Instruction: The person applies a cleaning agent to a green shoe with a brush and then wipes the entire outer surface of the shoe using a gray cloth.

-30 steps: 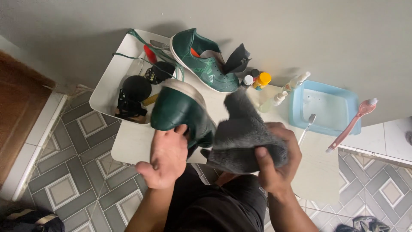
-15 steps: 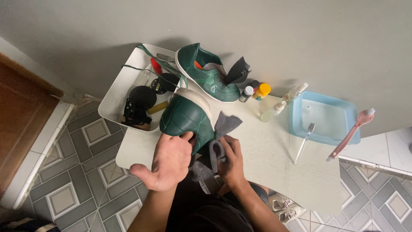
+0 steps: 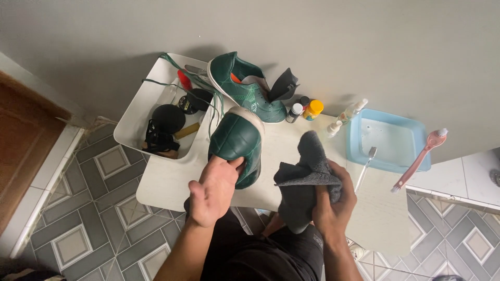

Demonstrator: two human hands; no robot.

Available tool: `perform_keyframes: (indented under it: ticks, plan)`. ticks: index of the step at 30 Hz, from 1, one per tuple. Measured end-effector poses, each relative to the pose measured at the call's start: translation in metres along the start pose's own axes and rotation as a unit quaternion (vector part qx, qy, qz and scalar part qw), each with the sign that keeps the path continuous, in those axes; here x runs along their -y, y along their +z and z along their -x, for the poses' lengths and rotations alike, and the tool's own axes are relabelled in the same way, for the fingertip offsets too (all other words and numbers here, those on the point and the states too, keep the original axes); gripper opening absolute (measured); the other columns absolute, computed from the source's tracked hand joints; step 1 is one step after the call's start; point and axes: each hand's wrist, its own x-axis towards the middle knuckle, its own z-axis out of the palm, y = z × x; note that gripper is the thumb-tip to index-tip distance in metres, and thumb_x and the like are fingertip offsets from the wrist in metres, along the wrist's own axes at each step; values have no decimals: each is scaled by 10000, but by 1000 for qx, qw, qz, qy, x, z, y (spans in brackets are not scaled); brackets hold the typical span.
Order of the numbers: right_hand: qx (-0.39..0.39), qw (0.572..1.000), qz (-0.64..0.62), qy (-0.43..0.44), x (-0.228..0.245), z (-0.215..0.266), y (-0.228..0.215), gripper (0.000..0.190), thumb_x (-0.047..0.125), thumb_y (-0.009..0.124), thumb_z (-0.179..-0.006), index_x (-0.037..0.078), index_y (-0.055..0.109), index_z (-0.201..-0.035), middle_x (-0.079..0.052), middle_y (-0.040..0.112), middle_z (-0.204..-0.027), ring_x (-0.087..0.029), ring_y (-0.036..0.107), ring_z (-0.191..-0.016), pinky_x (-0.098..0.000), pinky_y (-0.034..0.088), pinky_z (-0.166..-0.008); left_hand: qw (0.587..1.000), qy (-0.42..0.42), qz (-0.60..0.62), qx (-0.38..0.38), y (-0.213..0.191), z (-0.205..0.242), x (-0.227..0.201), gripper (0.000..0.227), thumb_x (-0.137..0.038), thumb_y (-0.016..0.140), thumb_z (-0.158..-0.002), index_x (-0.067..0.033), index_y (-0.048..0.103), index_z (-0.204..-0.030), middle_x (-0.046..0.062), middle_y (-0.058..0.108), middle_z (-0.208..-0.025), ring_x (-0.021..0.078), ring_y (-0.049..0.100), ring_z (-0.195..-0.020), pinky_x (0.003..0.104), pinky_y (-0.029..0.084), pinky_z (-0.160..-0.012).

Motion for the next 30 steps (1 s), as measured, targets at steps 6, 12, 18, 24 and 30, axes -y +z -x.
perform_keyframes:
  ticks: [6,12,18,24,30]
  plan:
    - [76,961,-22,-265,38,-10,21,511,9,473,-787,-17,528,-1295,-227,566,-1294,-356,553,-1237,-450,473,-1086,998,-58,5,19,19,-3,6,898,-648,345,-1071,70,241,-1600,228,433,-1576,314,455,-1455,444,377,-1249]
    - [195,911,35,-361,28,17,73,568,459,279,-1084,117,605,-1400,-134,523,-1538,-359,398,-1525,-609,216,-1295,997,-37,53,-46,-6,34,38,847,-600,175,-1070,57,177,-1604,221,247,-1677,279,202,-1591,427,170,-1334]
    - [284,901,-125,-304,33,30,70,351,146,456,-895,79,747,-1078,-139,752,-1204,-337,710,-1207,-496,427,-1106,984,-26,122,-126,-24,44,44,889,-749,351,-982,-4,510,-1440,149,618,-1347,311,564,-1307,507,390,-1200]
    - [373,880,-191,-222,35,20,46,360,215,397,-1011,49,712,-962,-91,723,-912,-284,676,-838,-452,493,-894,998,-37,49,-29,9,-2,8,1136,-847,283,-895,71,307,-1564,267,399,-1580,321,436,-1426,484,324,-1232]
    - [143,973,-177,-48,21,4,11,330,86,424,-779,-5,691,-949,-142,732,-925,-227,686,-846,-314,536,-758,998,-29,44,-30,10,-5,-2,1095,-801,337,-940,94,297,-1570,269,434,-1555,342,479,-1398,489,398,-1189]
